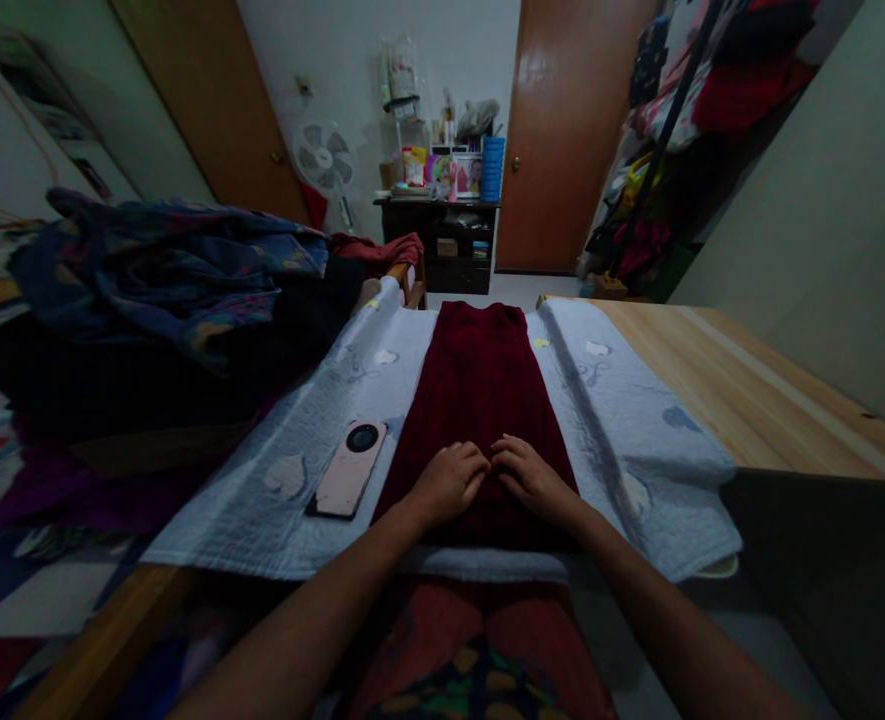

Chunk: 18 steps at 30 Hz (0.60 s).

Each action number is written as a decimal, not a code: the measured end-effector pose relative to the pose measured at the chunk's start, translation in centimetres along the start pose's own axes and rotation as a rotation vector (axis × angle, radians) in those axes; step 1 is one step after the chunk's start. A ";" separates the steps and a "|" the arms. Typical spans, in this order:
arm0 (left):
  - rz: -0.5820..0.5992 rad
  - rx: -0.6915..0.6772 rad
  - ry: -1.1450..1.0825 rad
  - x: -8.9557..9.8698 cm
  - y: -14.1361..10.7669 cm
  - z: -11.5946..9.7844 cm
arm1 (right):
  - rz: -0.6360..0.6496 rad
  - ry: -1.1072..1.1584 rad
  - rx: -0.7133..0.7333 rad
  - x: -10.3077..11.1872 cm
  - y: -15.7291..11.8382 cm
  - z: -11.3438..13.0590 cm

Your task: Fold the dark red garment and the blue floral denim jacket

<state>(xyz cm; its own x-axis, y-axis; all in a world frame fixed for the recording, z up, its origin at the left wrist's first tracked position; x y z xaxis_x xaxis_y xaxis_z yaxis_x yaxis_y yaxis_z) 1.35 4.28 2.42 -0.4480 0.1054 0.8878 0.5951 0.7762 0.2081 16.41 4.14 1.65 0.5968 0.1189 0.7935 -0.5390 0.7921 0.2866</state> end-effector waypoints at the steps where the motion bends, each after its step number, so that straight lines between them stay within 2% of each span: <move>1: 0.001 -0.012 -0.001 0.0 -0.3 -0.1 | -0.015 0.009 0.003 0.0 -0.3 0.3; 5: 0.004 -0.073 -0.023 0.4 -1.6 -0.8 | -0.039 0.027 -0.020 0.2 -1.3 0.9; 11: 0.047 -0.111 -0.005 1.2 -3.0 -1.8 | 0.022 0.043 -0.044 0.5 -2.7 1.9; 18: 0.152 -0.122 0.125 0.4 -3.4 -1.9 | 0.115 -0.045 -0.039 0.1 -3.8 2.9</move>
<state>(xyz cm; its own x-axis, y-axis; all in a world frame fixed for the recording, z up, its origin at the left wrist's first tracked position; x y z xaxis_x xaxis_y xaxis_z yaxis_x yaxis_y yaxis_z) 0.38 0.52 2.83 -0.2655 0.1312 0.9551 0.7292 0.6754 0.1099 16.85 -0.61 2.19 0.5050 0.1842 0.8433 -0.5781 0.7976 0.1720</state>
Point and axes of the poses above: each hand's wrist, its own y-axis towards the middle knuckle, its own x-axis out of the back of the hand, z = x × y, the point moved 5 cm from there along y, towards the middle knuckle, and after that the axes turned 2 degrees about -z, right-handed, at the moved point
